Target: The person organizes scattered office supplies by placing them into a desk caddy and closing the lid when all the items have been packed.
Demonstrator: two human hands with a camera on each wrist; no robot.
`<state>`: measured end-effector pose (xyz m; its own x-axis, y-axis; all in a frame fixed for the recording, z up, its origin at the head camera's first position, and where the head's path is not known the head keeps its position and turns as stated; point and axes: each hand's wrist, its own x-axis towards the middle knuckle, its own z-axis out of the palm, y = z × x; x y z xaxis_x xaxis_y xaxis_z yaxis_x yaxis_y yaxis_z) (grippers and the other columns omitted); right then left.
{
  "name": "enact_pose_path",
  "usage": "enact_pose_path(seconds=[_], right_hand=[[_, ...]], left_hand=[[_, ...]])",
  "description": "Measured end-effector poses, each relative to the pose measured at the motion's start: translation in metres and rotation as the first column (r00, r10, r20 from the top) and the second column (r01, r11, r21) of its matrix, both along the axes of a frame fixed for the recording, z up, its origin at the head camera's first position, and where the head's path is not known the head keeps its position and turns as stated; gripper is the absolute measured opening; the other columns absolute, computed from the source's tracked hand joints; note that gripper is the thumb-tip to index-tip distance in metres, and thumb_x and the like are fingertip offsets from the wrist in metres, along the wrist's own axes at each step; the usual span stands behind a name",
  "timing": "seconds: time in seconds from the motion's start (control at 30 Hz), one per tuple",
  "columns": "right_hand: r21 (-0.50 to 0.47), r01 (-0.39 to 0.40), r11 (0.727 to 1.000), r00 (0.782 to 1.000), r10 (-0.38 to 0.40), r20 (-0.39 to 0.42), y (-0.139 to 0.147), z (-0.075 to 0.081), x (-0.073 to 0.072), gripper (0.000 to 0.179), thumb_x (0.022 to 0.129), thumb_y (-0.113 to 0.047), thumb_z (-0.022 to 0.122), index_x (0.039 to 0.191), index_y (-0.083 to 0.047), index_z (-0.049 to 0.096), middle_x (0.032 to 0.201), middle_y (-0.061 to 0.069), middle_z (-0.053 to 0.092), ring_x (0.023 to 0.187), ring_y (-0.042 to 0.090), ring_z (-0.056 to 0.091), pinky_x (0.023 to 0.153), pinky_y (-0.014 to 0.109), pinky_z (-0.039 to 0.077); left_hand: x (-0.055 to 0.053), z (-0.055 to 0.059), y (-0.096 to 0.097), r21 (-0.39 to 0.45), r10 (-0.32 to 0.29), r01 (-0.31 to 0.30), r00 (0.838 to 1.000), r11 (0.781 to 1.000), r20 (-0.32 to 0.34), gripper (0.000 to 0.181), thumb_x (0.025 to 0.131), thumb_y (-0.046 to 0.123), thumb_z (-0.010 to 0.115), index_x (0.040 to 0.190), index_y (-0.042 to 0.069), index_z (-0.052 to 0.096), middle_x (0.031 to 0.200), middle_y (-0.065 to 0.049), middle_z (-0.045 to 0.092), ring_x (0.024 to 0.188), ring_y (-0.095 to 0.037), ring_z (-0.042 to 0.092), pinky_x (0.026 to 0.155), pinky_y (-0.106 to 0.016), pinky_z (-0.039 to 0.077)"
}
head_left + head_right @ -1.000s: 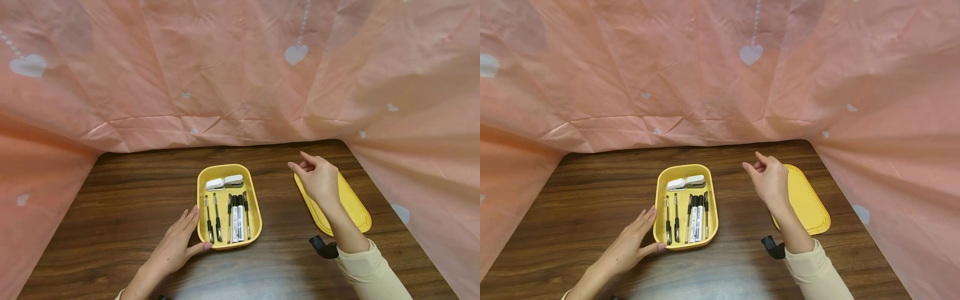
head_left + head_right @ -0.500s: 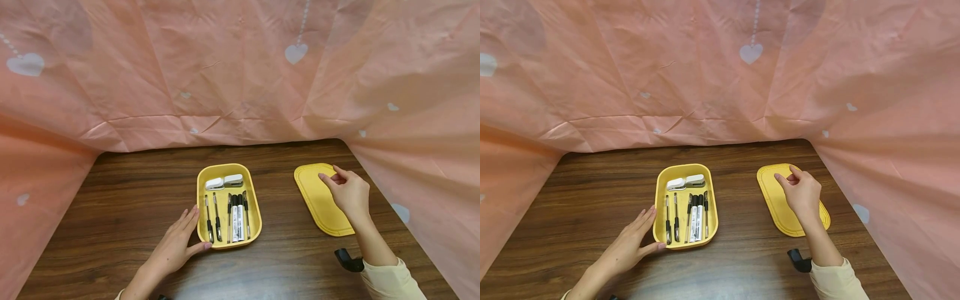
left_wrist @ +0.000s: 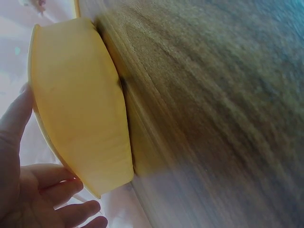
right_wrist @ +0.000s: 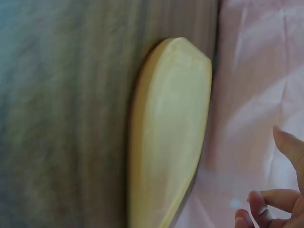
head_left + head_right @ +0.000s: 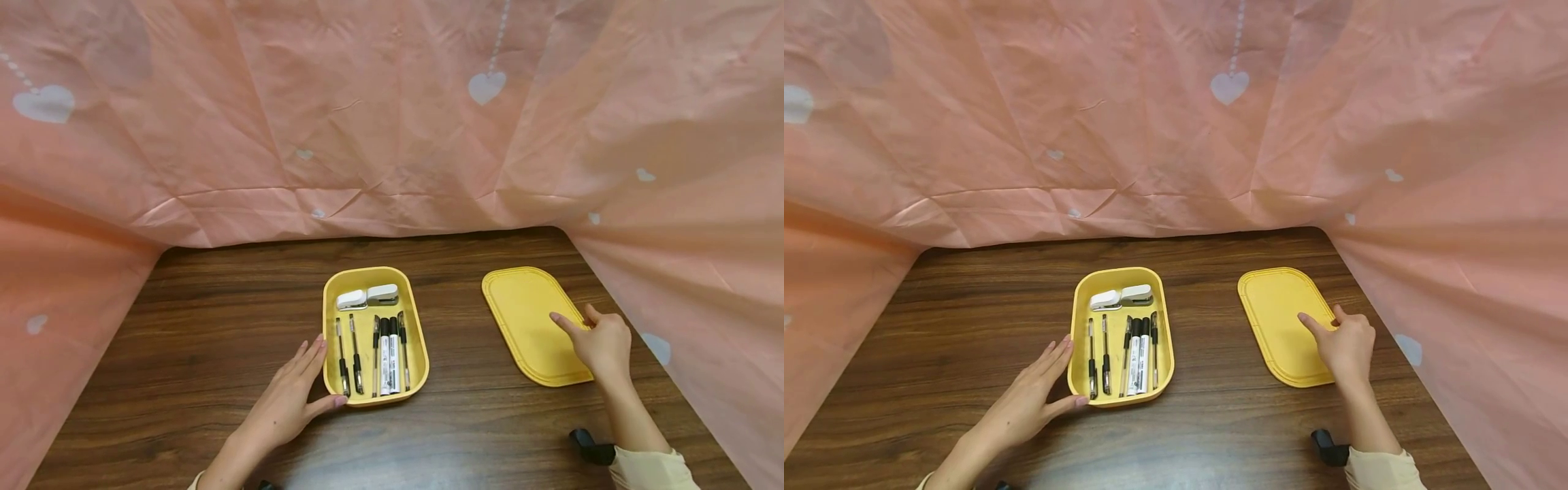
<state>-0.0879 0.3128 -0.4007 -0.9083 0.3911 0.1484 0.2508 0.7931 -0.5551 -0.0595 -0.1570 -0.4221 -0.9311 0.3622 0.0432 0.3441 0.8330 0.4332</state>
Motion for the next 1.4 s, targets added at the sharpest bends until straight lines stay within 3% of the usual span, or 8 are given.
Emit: enact_pose_path(seconds=[0.07,0.13,0.2,0.4,0.57,0.77,1.0,1.4], right_hand=[[0.002,0.003,1.000,0.999,-0.003,0.050,0.004,-0.004,0.003,0.078,0.089,-0.048,0.065,0.130,0.017,0.049,0.119,0.041,0.054,0.098,0.052,0.050,0.091,0.057,0.042],[0.001,0.004,1.000,0.994,-0.005,0.112,0.009,-0.008,0.006,0.091,0.089,-0.053,0.062,0.139,0.017,0.033,0.132,0.044,0.042,0.117,0.058,0.036,0.102,0.063,0.030],[0.013,0.009,1.000,0.983,-0.011,0.182,0.014,-0.012,0.007,0.099,0.089,-0.059,0.058,0.143,0.016,0.024,0.133,0.046,0.035,0.123,0.059,0.027,0.105,0.065,0.021],[0.122,-0.023,0.992,0.929,-0.023,0.369,0.025,-0.020,0.010,0.118,0.083,-0.073,0.053,0.144,0.021,0.015,0.131,0.055,0.025,0.116,0.065,0.026,0.096,0.068,0.024],[0.122,-0.088,0.989,0.880,0.020,0.474,0.032,-0.027,0.013,0.128,0.078,-0.078,0.054,0.140,0.027,0.013,0.118,0.059,0.024,0.106,0.068,0.028,0.084,0.067,0.034],[0.103,-0.063,0.993,0.867,0.003,0.498,0.036,-0.034,0.012,0.128,0.070,-0.080,0.060,0.132,0.026,0.024,0.106,0.048,0.028,0.096,0.059,0.032,0.073,0.060,0.040],[0.123,-0.093,0.988,0.861,0.017,0.509,0.042,-0.034,0.007,0.126,0.066,-0.080,0.065,0.119,0.027,0.024,0.106,0.048,0.028,0.096,0.060,0.034,0.079,0.061,0.036],[0.126,-0.144,0.982,0.803,0.041,0.595,0.049,-0.031,-0.005,0.129,0.061,-0.084,0.064,0.110,0.029,0.026,0.101,0.045,0.031,0.095,0.051,0.037,0.083,0.059,0.037]], left_hand=[[0.000,0.000,0.000,-0.001,-0.001,0.001,1.000,1.000,-0.001,0.092,0.083,0.054,0.067,0.151,0.004,0.030,0.159,-0.012,0.025,0.146,-0.037,0.025,0.114,-0.059,0.029],[0.000,0.000,0.000,0.001,-0.002,0.002,1.000,1.000,-0.001,0.091,0.083,0.053,0.067,0.151,0.004,0.030,0.159,-0.012,0.026,0.146,-0.037,0.025,0.114,-0.059,0.029],[0.000,0.001,0.000,0.003,-0.002,0.002,1.000,1.000,0.001,0.091,0.083,0.052,0.068,0.151,0.005,0.030,0.159,-0.012,0.025,0.146,-0.037,0.025,0.114,-0.059,0.029],[0.000,0.002,0.001,0.002,0.002,-0.002,1.000,1.000,0.012,0.091,0.083,0.053,0.067,0.151,0.005,0.029,0.159,-0.012,0.025,0.146,-0.037,0.024,0.114,-0.059,0.029],[0.000,0.002,0.001,0.000,0.002,-0.002,1.000,1.000,0.011,0.092,0.083,0.053,0.067,0.151,0.005,0.030,0.159,-0.011,0.025,0.146,-0.037,0.025,0.114,-0.058,0.029],[-0.001,0.001,0.000,-0.005,0.001,-0.001,1.000,1.000,0.013,0.092,0.083,0.054,0.066,0.151,0.005,0.029,0.160,-0.010,0.024,0.146,-0.037,0.024,0.115,-0.058,0.029],[-0.001,0.000,0.000,-0.008,0.001,-0.001,1.000,1.000,0.015,0.092,0.083,0.056,0.066,0.151,0.005,0.030,0.160,-0.010,0.024,0.146,-0.037,0.024,0.115,-0.058,0.029],[-0.001,0.001,0.000,-0.006,-0.001,0.002,1.000,1.000,0.016,0.092,0.083,0.055,0.066,0.151,0.005,0.029,0.160,-0.010,0.024,0.147,-0.036,0.024,0.114,-0.058,0.029]])
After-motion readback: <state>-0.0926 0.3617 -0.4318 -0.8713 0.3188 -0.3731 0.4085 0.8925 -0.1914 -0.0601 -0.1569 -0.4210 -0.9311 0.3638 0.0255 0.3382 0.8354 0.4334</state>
